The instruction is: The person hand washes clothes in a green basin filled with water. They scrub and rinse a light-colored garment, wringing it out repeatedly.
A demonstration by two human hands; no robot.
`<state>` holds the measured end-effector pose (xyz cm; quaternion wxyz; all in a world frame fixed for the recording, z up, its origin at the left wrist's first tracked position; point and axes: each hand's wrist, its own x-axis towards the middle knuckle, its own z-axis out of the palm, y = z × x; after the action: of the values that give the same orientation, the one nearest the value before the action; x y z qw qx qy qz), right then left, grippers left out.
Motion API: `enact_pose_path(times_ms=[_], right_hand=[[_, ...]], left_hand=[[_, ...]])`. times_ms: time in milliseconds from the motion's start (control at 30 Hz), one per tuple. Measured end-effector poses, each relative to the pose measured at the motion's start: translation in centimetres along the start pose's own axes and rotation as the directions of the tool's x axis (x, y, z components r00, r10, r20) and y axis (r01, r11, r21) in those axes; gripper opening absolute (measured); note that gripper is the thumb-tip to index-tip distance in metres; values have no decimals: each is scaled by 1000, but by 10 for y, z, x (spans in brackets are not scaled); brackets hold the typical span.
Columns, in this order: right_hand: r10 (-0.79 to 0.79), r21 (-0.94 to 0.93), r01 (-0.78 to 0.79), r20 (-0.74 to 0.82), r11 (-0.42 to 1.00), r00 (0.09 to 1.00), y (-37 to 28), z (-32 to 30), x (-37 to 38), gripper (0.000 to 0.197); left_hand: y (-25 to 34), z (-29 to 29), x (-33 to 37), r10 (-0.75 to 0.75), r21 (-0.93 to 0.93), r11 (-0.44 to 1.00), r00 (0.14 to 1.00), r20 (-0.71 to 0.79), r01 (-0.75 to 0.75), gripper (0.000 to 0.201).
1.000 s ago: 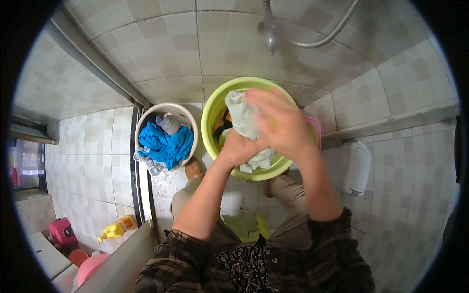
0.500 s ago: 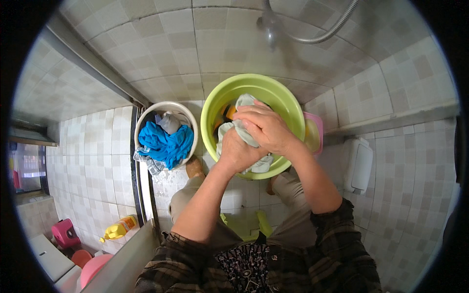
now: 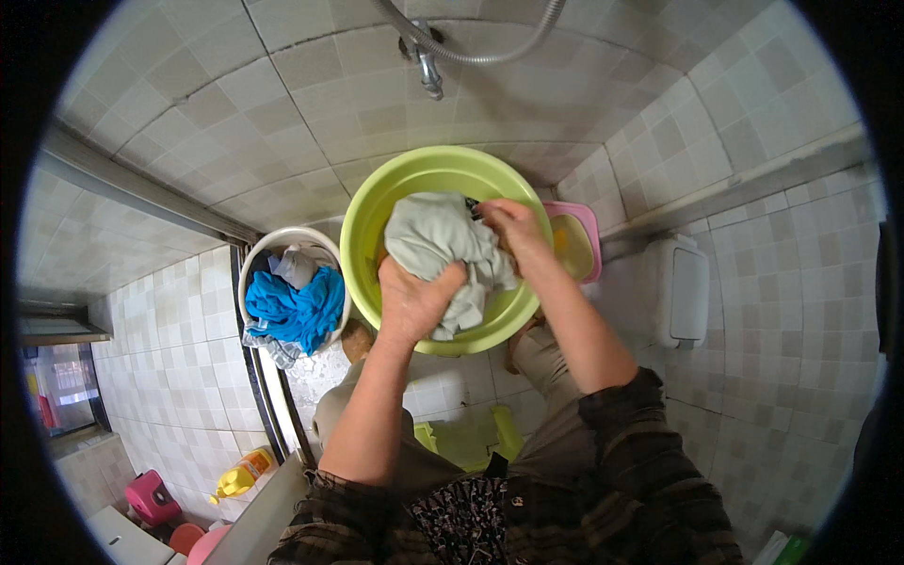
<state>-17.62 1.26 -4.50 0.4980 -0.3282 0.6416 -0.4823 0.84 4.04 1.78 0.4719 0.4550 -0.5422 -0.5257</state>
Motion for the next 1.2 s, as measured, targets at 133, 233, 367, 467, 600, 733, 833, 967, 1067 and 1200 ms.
enact_pose_path(times_ms=[133,233,367,467,600,733,833,967,1067,1200], right_hand=[[49,8,-49,-49,999,998,0,-101,16,21],[46,-327,-113,-206,938,977,50,-154,40,29],[260,-517,-396,-316,759,912,63,-166,46,32],[-90,-999,30,27,38,996,94,-218,64,36],[94,-421,-121,-85,899,992,-9,-115,16,50],[220,-577,-115,115,809,969,-3,-71,-6,73],[261,-382,-198,122,903,957,13,-35,-13,79],[178,404,-253,214,879,961,-12,-2,-24,74],[43,470,-119,169,875,985,-34,13,-32,59],[-110,369,111,-23,923,994,-41,18,-20,40]], left_hand=[[-2,6,15,-518,-515,746,854,-48,423,35],[-32,-5,23,-594,-730,515,801,73,449,34],[-28,-5,23,-571,-819,396,810,133,415,28],[-30,7,25,-516,-826,349,827,224,442,30],[-33,-9,21,-486,-865,311,848,211,393,35],[-24,-3,23,-421,-894,273,880,221,355,43],[-29,-12,21,-358,-913,266,911,202,308,50],[-39,-27,23,-177,-928,256,957,231,272,52],[-33,-27,19,-389,-839,314,866,313,444,50],[-37,-28,13,-540,-725,288,731,417,626,59]])
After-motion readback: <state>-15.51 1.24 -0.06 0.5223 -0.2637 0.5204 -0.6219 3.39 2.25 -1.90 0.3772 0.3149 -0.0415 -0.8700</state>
